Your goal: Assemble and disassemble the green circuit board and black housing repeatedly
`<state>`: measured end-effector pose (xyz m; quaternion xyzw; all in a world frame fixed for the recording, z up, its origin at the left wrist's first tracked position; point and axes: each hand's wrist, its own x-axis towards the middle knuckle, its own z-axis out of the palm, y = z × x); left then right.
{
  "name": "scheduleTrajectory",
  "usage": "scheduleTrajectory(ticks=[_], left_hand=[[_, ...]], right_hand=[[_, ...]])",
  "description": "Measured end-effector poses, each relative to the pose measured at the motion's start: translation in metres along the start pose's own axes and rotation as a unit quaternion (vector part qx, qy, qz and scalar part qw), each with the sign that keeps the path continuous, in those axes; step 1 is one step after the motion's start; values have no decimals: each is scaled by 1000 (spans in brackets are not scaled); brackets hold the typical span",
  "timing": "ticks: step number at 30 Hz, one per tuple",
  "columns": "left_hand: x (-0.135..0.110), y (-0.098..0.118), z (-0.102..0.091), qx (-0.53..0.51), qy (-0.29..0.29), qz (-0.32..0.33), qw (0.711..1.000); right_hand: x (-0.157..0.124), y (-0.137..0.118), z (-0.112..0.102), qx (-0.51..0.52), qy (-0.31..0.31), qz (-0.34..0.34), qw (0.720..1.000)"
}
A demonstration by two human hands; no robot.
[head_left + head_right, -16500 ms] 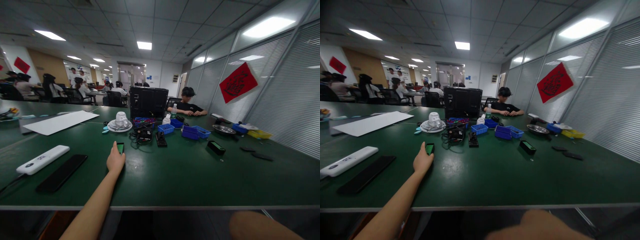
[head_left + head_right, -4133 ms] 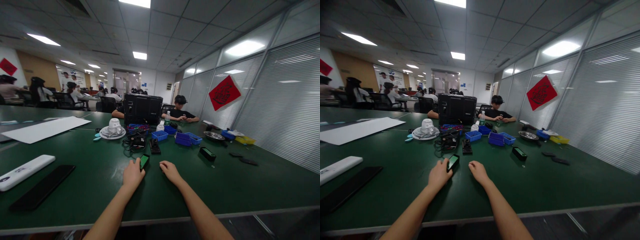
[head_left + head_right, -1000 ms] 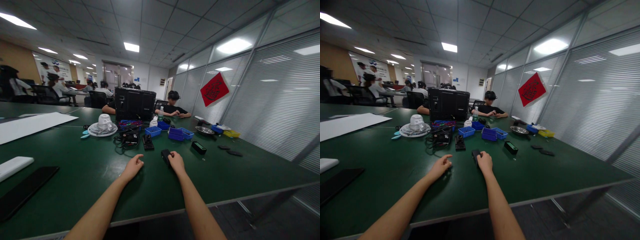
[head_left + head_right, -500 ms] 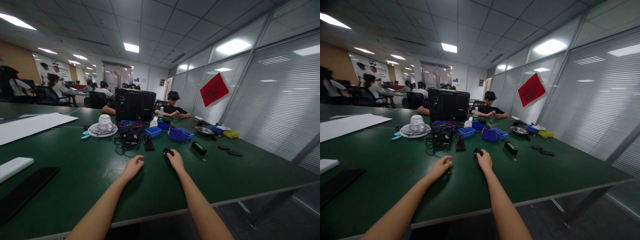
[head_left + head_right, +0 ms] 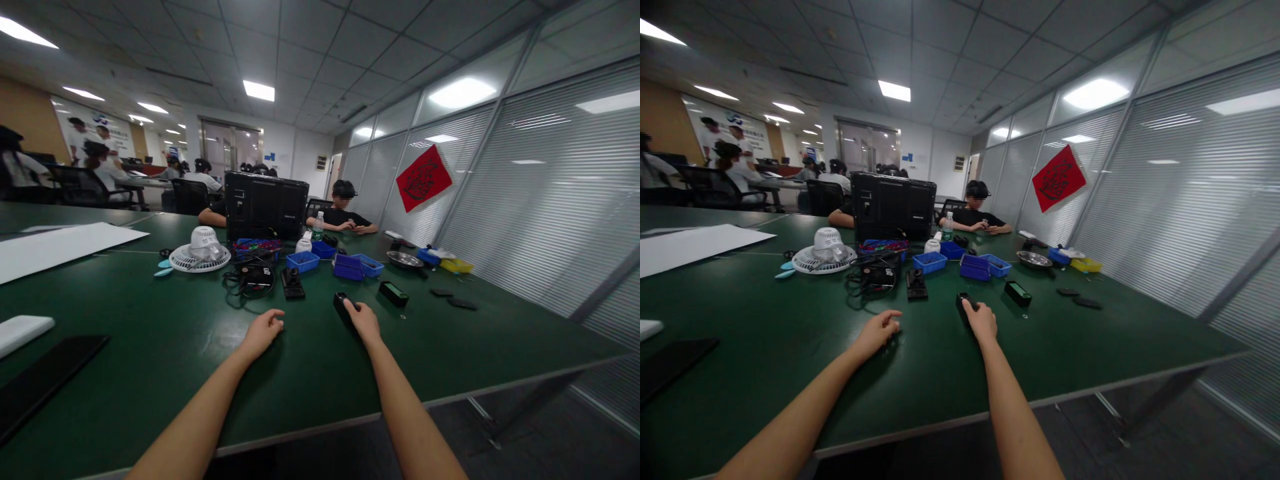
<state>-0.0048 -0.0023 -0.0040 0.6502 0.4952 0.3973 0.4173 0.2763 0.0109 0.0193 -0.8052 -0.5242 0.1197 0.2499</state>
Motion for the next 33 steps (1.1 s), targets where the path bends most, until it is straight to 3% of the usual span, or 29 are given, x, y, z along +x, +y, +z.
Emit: scheduleTrajectory(ticks=[6, 12, 16, 19, 21, 27, 33], left_hand=[[-1, 0, -1, 2, -8, -2, 1000], [-1, -1, -1, -5, -17, -10, 1000], [-1, -1, -1, -11, -14, -14, 1000], [-2, 0, -1, -7, -15, -14, 1000], [-2, 1, -1, -2, -16, -9, 1000], [-1, 2, -1, 8, -11, -6, 1000], [-2, 2, -1, 7, -6, -11, 1000]], right_hand=[[-12, -10, -1, -86, -2, 15, 996], [-11, -9, -4, -38, 15, 27, 999], [-18, -13, -9, 33, 127, 9, 991], [-25, -15, -12, 91, 239, -60, 965], [-31, -16, -12, 119, 268, -116, 949], [-40, -24, 2, 99, 215, -253, 938], [-46, -33, 16, -90, 126, -287, 945]])
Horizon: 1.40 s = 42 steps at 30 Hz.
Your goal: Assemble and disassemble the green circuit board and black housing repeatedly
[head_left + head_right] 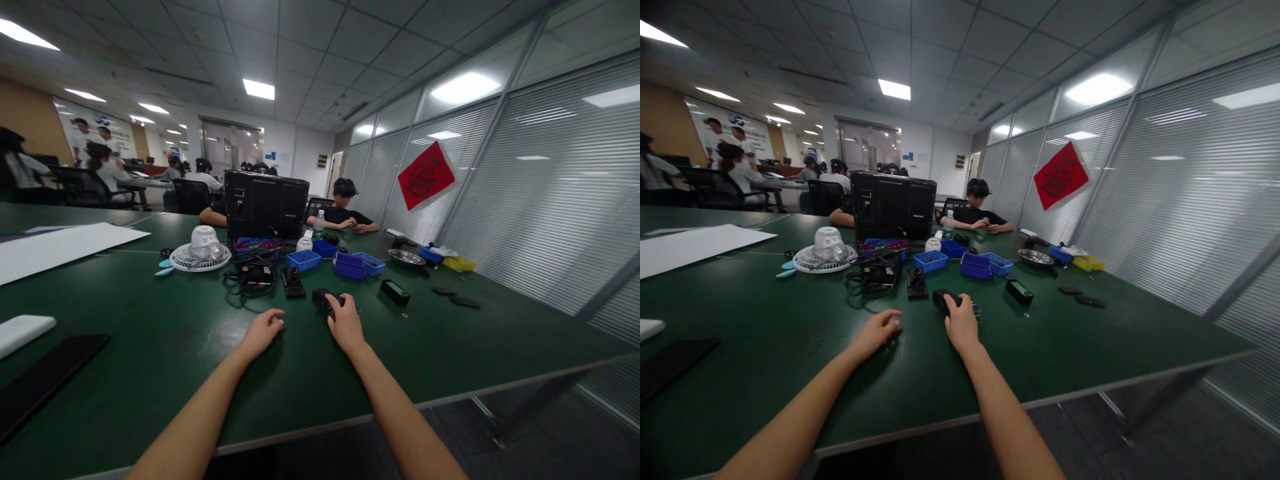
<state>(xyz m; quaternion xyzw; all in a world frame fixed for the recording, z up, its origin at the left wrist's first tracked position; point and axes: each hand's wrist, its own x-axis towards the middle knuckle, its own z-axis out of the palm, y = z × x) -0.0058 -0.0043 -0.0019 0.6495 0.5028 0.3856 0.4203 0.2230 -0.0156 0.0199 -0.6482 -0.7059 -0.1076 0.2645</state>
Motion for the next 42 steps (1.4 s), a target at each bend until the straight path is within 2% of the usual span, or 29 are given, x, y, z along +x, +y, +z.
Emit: scheduleTrajectory(ticks=[6, 11, 13, 15, 18, 20, 23, 27, 31, 35, 39, 42], left_hand=[[1, -1, 0, 2, -3, -1, 1000], [3, -4, 1, 2, -5, -5, 1000], [3, -5, 1, 0, -6, -5, 1000], [3, -4, 0, -3, -7, -6, 1000], [2, -2, 0, -5, -10, -8, 1000], [2, -1, 0, -4, -9, -9, 1000], [2, -2, 0, -4, -7, -5, 1000], [2, -4, 0, -8, -8, 2, 1000], [2, -4, 1, -16, -7, 2, 1000], [2, -3, 1, -14, -5, -4, 1000], [2, -3, 0, -8, -7, -4, 1000], [2, -3, 0, -2, -7, -3, 1000]], right_hand=[[-4, -12, -3, -79, -39, -71, 994], [-8, -25, -4, -86, -66, -164, 980], [-8, -26, -6, -61, -49, -170, 982], [-5, -21, -9, -32, -6, -127, 991], [2, 0, -16, -31, 50, 37, 998], [7, 20, -20, -56, 48, 155, 985], [11, 43, -23, -91, -4, 232, 968], [12, 44, -15, -103, -104, 208, 967], [11, 30, -5, -75, -122, 150, 978], [9, 26, -2, -45, -144, 126, 980], [11, 30, -2, -33, -134, 169, 976], [12, 32, -2, -56, -152, 195, 967]])
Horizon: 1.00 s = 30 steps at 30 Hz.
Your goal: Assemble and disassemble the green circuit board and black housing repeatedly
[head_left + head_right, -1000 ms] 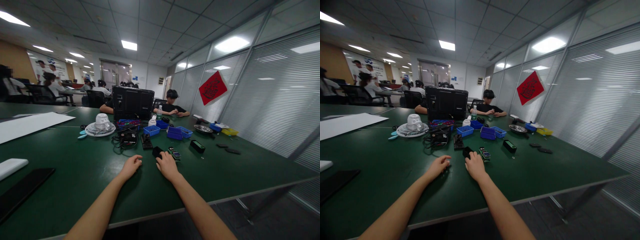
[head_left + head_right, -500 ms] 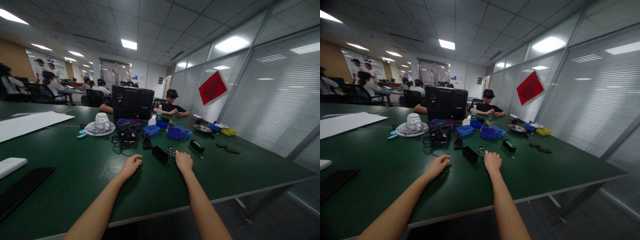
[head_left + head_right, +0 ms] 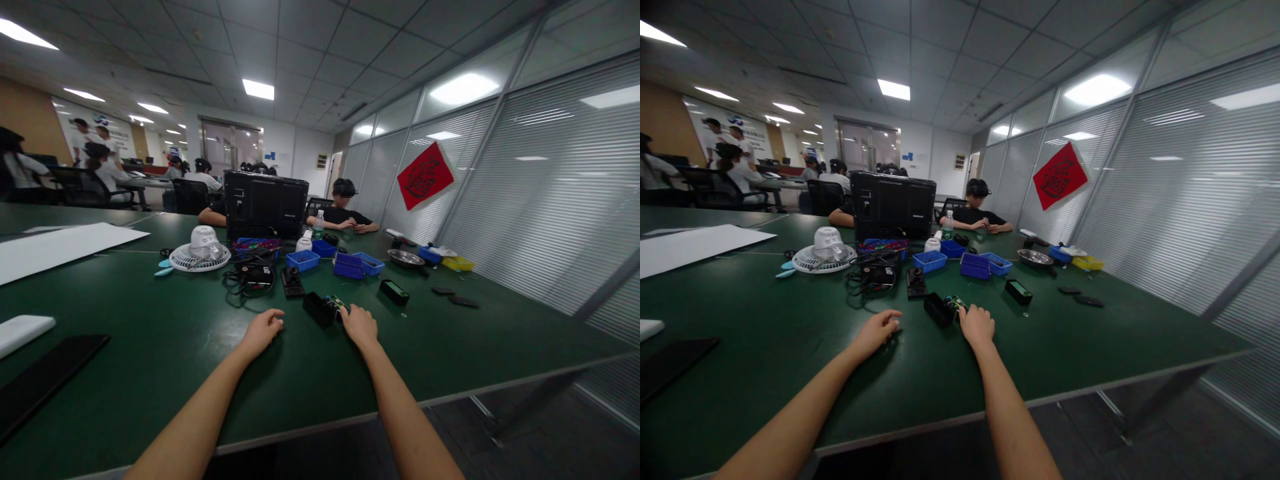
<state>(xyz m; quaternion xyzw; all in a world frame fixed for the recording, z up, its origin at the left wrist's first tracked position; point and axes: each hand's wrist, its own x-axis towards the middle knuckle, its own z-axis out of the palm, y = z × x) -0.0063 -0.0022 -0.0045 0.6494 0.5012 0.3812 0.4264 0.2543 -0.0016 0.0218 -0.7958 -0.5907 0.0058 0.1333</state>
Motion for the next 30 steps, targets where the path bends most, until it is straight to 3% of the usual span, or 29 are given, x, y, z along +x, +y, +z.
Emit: scheduleTrajectory(ticks=[7, 13, 17, 21, 23, 26, 30], left_hand=[[2, -1, 1, 4, 0, 4, 1000], [2, -3, 1, 12, 3, 8, 1000], [1, -2, 1, 18, 1, 10, 1000], [3, -2, 1, 42, 14, 25, 999], [5, -3, 2, 58, 21, 34, 998], [8, -5, 3, 72, 26, 39, 996], [9, -7, 3, 79, 33, 40, 996]], right_hand=[[-1, -2, 5, 69, 1, -46, 997], [1, 2, 9, 163, -4, -33, 986], [4, 6, 5, 237, 53, -3, 970], [2, -1, -2, 339, 158, 16, 927], [-1, -11, -4, 380, 153, 2, 912], [-8, -32, -7, 358, 135, -61, 922], [-19, -52, -8, 206, 172, -134, 954]])
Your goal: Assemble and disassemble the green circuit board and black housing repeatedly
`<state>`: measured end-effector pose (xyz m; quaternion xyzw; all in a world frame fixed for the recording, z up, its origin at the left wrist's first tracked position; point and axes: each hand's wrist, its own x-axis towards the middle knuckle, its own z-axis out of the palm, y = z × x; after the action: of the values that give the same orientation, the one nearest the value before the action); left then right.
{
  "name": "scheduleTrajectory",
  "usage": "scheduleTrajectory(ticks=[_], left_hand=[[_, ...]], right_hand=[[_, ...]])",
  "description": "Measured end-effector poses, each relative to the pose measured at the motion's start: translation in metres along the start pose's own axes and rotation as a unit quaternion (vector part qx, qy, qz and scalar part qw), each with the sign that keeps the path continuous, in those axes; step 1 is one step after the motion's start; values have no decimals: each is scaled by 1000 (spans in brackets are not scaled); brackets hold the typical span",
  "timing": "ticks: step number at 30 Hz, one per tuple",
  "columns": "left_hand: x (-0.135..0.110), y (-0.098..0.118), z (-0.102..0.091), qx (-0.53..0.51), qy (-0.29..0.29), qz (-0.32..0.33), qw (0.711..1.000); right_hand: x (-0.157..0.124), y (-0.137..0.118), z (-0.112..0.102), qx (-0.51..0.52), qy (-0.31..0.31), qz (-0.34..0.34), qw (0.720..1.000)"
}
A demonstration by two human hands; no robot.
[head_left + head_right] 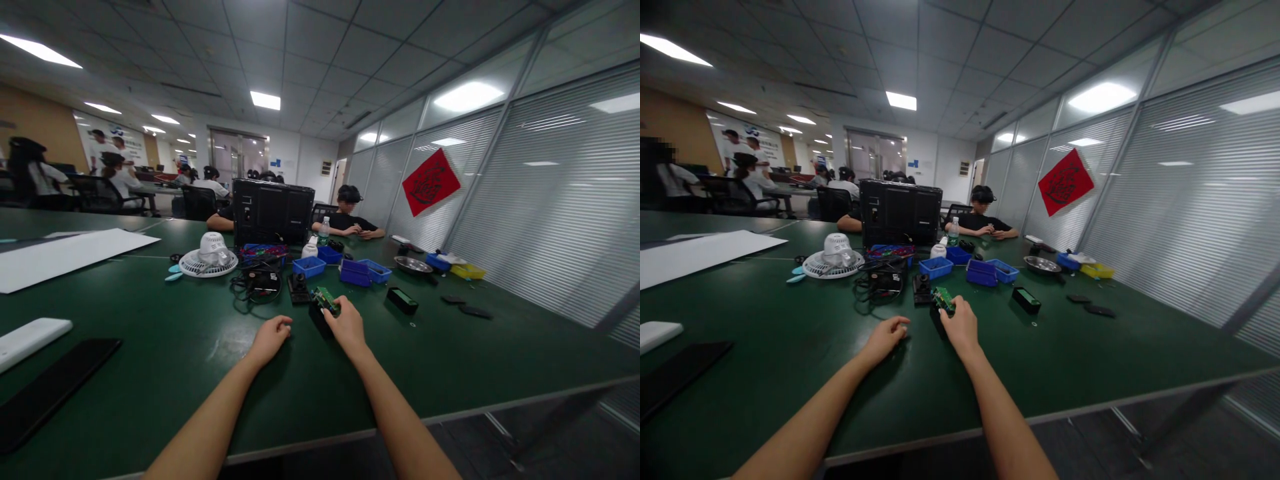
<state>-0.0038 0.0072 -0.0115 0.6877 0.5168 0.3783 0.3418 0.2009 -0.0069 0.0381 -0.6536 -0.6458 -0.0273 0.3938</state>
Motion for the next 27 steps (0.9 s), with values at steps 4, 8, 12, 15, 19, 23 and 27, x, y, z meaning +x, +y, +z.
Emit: scheduleTrajectory(ticks=[4, 8, 12, 15, 19, 23, 27], left_hand=[[0, 0, 1, -2, 2, 4, 1000], [1, 0, 1, 0, 1, 6, 1000], [1, 0, 2, 0, 1, 6, 1000], [0, 0, 1, -3, -1, 5, 1000], [-1, 1, 0, -3, -5, 3, 1000], [-1, 2, -1, 1, 0, 2, 1000], [-1, 2, -1, 0, -1, 1, 1000]], right_hand=[[-6, -3, 2, -100, -12, -25, 995], [-10, 1, 3, -111, -19, -54, 992], [-11, 3, 4, -100, -20, -65, 993], [-10, 4, 5, -85, -25, -61, 994], [-9, 6, 7, -70, -32, -47, 996], [-10, 8, 7, -63, -37, -42, 996], [-12, 6, 6, -73, -37, -48, 996]])
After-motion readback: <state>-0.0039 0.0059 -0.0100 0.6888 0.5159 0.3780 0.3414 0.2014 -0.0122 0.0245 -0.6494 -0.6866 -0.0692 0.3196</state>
